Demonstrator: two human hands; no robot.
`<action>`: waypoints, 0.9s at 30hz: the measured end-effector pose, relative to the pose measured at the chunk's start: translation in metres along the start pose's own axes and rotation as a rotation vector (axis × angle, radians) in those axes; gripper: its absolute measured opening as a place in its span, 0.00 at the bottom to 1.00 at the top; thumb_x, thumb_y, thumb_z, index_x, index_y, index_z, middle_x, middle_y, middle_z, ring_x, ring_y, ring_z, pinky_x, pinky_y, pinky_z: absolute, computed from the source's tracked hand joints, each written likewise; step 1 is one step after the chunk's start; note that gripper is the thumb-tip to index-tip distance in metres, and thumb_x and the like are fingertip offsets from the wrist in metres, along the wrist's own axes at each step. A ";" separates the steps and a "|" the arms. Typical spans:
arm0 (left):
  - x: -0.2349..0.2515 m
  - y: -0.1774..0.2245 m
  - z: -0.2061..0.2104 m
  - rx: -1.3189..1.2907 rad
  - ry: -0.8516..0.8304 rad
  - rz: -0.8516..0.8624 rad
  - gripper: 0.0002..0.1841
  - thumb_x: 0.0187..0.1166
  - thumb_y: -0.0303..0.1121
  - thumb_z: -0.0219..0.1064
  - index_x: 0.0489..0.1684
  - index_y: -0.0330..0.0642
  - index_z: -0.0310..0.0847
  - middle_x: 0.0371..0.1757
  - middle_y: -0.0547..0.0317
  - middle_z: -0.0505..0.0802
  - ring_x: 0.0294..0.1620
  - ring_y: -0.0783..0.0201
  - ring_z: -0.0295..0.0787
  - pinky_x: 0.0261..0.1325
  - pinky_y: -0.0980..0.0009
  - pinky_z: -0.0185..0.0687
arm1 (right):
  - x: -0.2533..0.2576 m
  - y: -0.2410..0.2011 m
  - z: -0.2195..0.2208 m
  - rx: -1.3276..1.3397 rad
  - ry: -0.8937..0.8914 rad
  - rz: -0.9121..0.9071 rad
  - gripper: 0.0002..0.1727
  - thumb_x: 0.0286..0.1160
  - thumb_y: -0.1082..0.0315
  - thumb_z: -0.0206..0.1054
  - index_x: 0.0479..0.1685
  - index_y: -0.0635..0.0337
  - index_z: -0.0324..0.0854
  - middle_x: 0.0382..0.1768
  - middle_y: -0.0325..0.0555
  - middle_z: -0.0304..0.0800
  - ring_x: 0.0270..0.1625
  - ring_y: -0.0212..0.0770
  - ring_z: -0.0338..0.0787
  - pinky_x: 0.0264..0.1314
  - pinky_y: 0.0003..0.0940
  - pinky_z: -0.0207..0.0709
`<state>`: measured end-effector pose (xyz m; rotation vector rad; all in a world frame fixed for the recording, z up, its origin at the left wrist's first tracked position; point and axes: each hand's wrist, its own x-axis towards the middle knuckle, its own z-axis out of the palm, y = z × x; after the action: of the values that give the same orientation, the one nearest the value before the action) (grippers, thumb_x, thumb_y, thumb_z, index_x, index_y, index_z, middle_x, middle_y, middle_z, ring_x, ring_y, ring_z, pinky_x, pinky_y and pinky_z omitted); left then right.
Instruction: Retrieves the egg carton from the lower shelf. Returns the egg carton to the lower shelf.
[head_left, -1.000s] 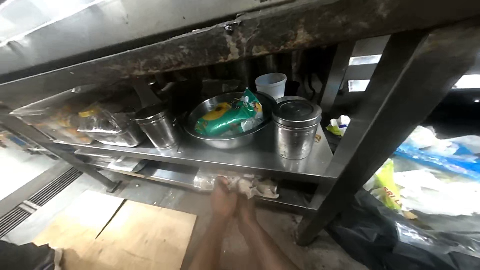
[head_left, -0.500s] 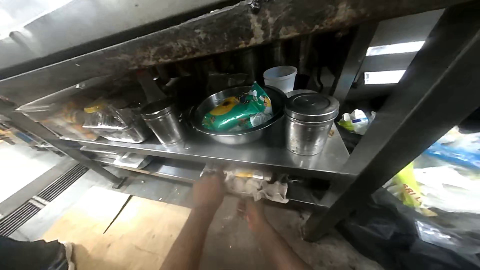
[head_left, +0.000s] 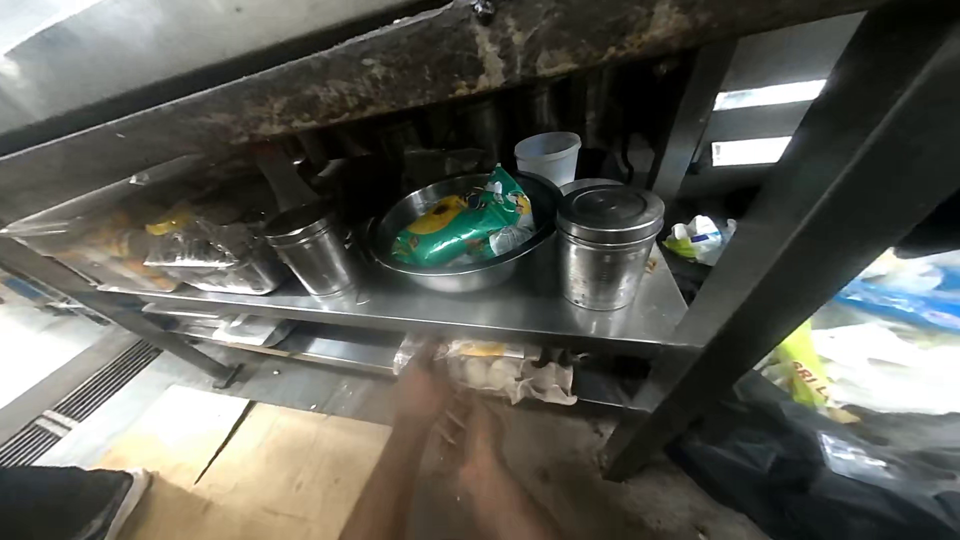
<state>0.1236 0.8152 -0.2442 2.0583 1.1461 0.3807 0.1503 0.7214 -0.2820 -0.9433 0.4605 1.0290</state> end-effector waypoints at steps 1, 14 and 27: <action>0.002 -0.001 0.002 -0.030 0.012 -0.001 0.13 0.89 0.35 0.57 0.55 0.41 0.87 0.42 0.51 0.93 0.44 0.55 0.92 0.54 0.51 0.86 | 0.001 0.000 0.000 0.041 -0.022 0.024 0.18 0.91 0.57 0.54 0.62 0.61 0.77 0.47 0.52 0.94 0.40 0.46 0.94 0.35 0.42 0.87; 0.011 0.016 -0.019 0.198 -0.193 0.073 0.23 0.81 0.38 0.68 0.70 0.35 0.77 0.56 0.43 0.91 0.58 0.49 0.91 0.67 0.48 0.85 | 0.026 0.025 -0.014 -0.814 -0.141 -0.967 0.19 0.72 0.67 0.73 0.62 0.62 0.87 0.51 0.48 0.94 0.48 0.39 0.95 0.55 0.39 0.91; 0.016 0.009 0.001 0.198 0.134 0.141 0.10 0.77 0.23 0.64 0.47 0.41 0.91 0.54 0.49 0.93 0.57 0.51 0.91 0.64 0.49 0.86 | 0.058 0.038 -0.048 -1.635 -0.130 -1.174 0.13 0.79 0.53 0.64 0.52 0.37 0.93 0.71 0.45 0.85 0.78 0.64 0.73 0.75 0.71 0.64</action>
<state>0.1385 0.8252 -0.2403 2.3242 1.1602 0.4970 0.1484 0.7184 -0.3663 -2.1214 -1.2010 0.1367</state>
